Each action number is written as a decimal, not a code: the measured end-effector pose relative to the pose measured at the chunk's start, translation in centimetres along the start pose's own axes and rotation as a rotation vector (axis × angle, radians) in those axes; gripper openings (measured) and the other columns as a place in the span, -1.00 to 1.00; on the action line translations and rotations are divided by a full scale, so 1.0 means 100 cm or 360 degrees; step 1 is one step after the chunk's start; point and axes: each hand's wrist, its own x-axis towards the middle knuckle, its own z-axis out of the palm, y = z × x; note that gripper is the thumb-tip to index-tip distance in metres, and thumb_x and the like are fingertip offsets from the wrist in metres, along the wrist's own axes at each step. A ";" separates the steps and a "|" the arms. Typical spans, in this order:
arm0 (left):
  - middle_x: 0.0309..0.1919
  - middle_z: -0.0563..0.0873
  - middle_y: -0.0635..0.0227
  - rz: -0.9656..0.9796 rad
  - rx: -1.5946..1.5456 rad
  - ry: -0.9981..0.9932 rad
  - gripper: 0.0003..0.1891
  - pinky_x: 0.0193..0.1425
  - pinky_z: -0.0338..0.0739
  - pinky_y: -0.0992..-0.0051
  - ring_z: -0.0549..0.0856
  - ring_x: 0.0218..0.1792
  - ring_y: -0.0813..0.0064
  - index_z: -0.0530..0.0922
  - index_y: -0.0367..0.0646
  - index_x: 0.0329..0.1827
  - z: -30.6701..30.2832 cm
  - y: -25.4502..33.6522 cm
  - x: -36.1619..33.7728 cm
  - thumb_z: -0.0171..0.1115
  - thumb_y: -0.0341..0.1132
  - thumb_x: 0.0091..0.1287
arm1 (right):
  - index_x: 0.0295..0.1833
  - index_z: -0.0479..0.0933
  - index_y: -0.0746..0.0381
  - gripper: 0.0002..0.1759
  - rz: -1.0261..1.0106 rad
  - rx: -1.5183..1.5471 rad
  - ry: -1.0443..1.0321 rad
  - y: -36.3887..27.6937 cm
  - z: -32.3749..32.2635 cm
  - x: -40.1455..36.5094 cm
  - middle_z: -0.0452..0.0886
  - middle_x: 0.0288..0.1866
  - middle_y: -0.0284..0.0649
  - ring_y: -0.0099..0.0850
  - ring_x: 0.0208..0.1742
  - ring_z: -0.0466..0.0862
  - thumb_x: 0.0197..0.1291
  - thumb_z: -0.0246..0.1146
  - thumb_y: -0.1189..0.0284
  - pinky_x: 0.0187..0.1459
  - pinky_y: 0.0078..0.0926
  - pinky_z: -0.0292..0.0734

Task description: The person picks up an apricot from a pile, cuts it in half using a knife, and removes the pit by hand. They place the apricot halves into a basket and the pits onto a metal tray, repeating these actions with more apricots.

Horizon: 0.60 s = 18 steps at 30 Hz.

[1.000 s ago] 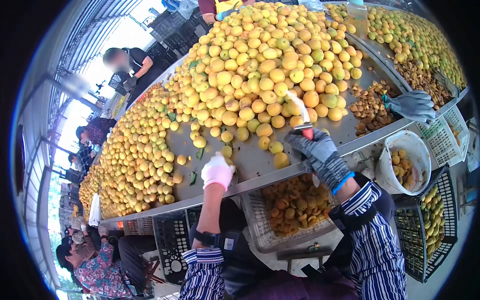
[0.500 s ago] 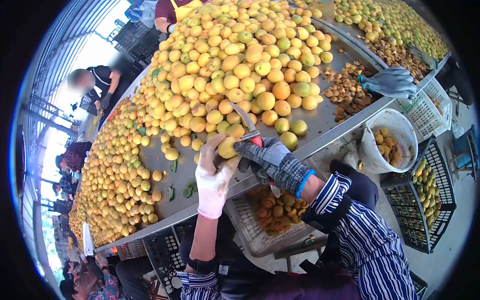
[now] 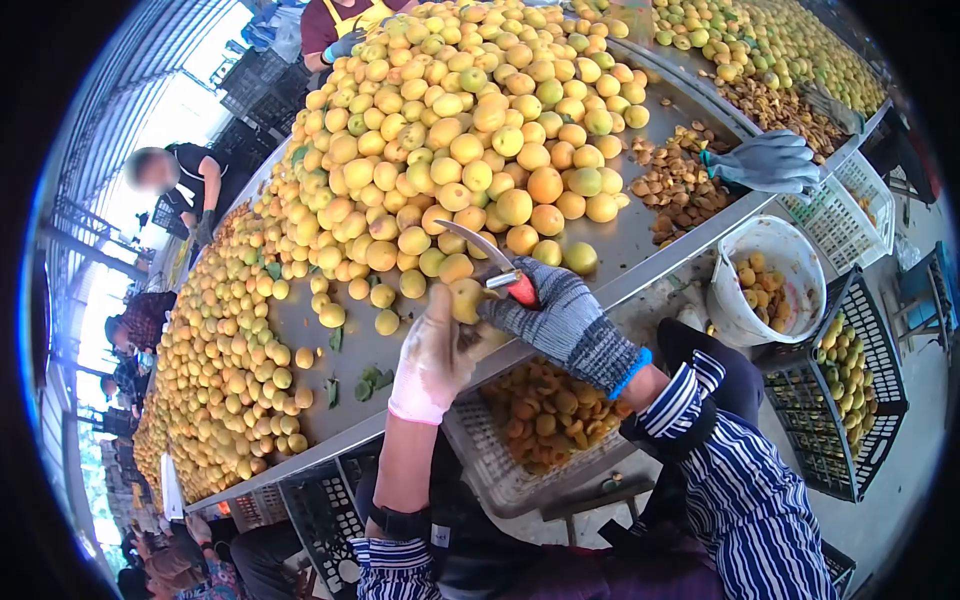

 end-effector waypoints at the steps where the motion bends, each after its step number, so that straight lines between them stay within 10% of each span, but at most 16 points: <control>1: -0.08 0.58 0.34 0.0352 0.0580 0.0035 -0.50 -0.30 0.39 0.64 0.55 -0.31 0.59 0.42 -0.23 0.16 -0.002 -0.003 0.004 0.04 0.03 0.42 | -0.05 0.53 0.25 -0.69 -0.0107 0.0118 0.0041 0.009 0.004 0.000 0.59 -0.37 -0.37 -0.54 -0.37 0.55 0.19 0.32 0.30 -0.22 -0.55 0.52; 2: -0.08 0.58 0.34 0.0350 0.0589 0.0042 -0.50 -0.30 0.39 0.64 0.55 -0.31 0.59 0.42 -0.23 0.16 -0.005 -0.004 0.007 0.04 0.03 0.42 | -0.05 0.53 0.25 -0.69 -0.0111 0.0127 0.0035 0.006 0.001 -0.003 0.59 -0.37 -0.37 -0.54 -0.37 0.55 0.19 0.32 0.30 -0.22 -0.55 0.52; 4: -0.07 0.59 0.38 -0.0147 -0.1100 0.0079 -0.52 -0.18 0.40 0.61 0.54 -0.25 0.59 0.45 -0.15 0.13 -0.007 0.005 0.013 0.05 0.07 0.41 | -0.07 0.52 0.25 -0.71 0.0678 0.0260 -0.0097 -0.019 -0.007 -0.008 0.56 -0.41 -0.41 -0.58 -0.42 0.53 0.27 0.23 0.26 -0.31 -0.55 0.50; 18: -0.10 0.59 0.42 0.0084 -0.0939 0.0322 -0.53 -0.17 0.39 0.58 0.57 -0.16 0.61 0.42 -0.20 0.20 0.000 -0.009 0.026 0.14 -0.05 0.40 | -0.16 0.45 0.28 -0.76 -0.0012 -0.0592 -0.0148 -0.008 -0.011 -0.018 0.59 -0.41 0.02 -0.01 -0.29 0.63 0.23 0.22 0.32 -0.27 -0.19 0.52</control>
